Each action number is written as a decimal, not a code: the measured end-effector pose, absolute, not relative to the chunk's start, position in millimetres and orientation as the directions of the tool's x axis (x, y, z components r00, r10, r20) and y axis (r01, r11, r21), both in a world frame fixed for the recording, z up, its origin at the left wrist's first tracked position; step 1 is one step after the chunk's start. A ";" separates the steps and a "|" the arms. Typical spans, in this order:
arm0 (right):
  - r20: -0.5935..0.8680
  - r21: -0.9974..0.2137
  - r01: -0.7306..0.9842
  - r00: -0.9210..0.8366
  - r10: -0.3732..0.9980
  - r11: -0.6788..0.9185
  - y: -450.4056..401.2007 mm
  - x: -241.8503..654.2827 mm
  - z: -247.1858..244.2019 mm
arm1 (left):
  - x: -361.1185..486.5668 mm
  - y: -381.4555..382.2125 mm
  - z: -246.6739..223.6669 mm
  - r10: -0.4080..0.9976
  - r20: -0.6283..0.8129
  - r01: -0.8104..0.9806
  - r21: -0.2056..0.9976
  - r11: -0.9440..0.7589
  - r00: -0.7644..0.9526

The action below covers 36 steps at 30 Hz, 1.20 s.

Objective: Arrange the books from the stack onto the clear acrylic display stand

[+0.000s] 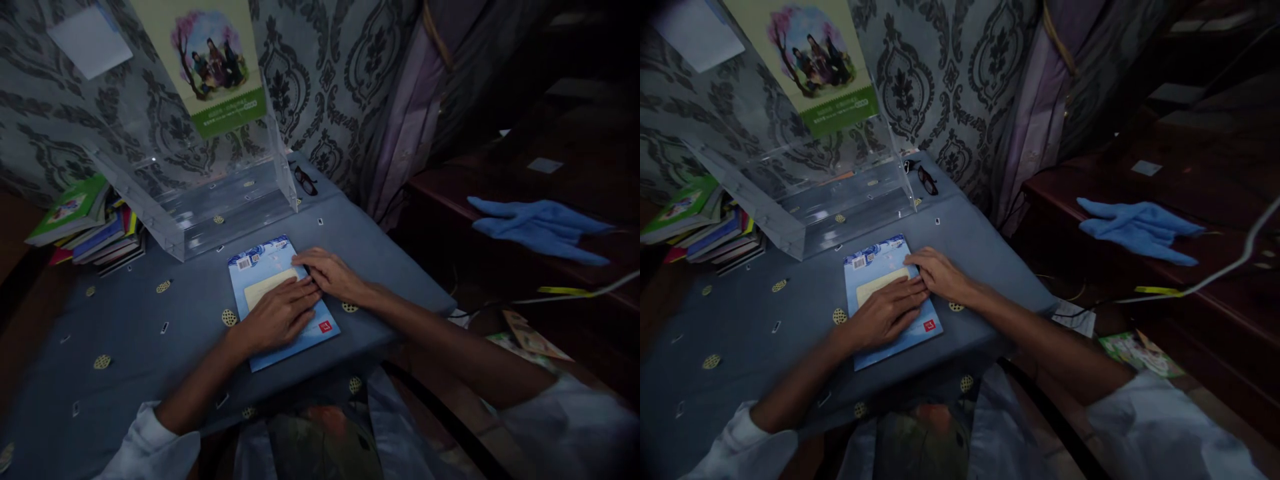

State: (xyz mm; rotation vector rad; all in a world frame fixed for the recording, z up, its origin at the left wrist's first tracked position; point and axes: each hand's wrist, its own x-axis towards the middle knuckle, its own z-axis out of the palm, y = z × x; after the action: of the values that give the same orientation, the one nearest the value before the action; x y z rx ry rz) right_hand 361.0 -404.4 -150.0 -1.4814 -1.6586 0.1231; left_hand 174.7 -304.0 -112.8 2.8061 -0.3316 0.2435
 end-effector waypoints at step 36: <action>0.465 -0.654 0.729 0.176 0.868 0.203 -488.2 309.7 -134.8 | 156.2 -329.6 -108.7 -0.374 0.207 -0.414 0.209 -0.886 0.904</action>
State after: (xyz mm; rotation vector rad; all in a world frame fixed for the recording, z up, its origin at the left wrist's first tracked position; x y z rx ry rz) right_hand 309.7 -488.2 -134.8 -1.5546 -1.5802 0.1947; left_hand 156.2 -329.6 -108.7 2.8201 -0.5930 0.2351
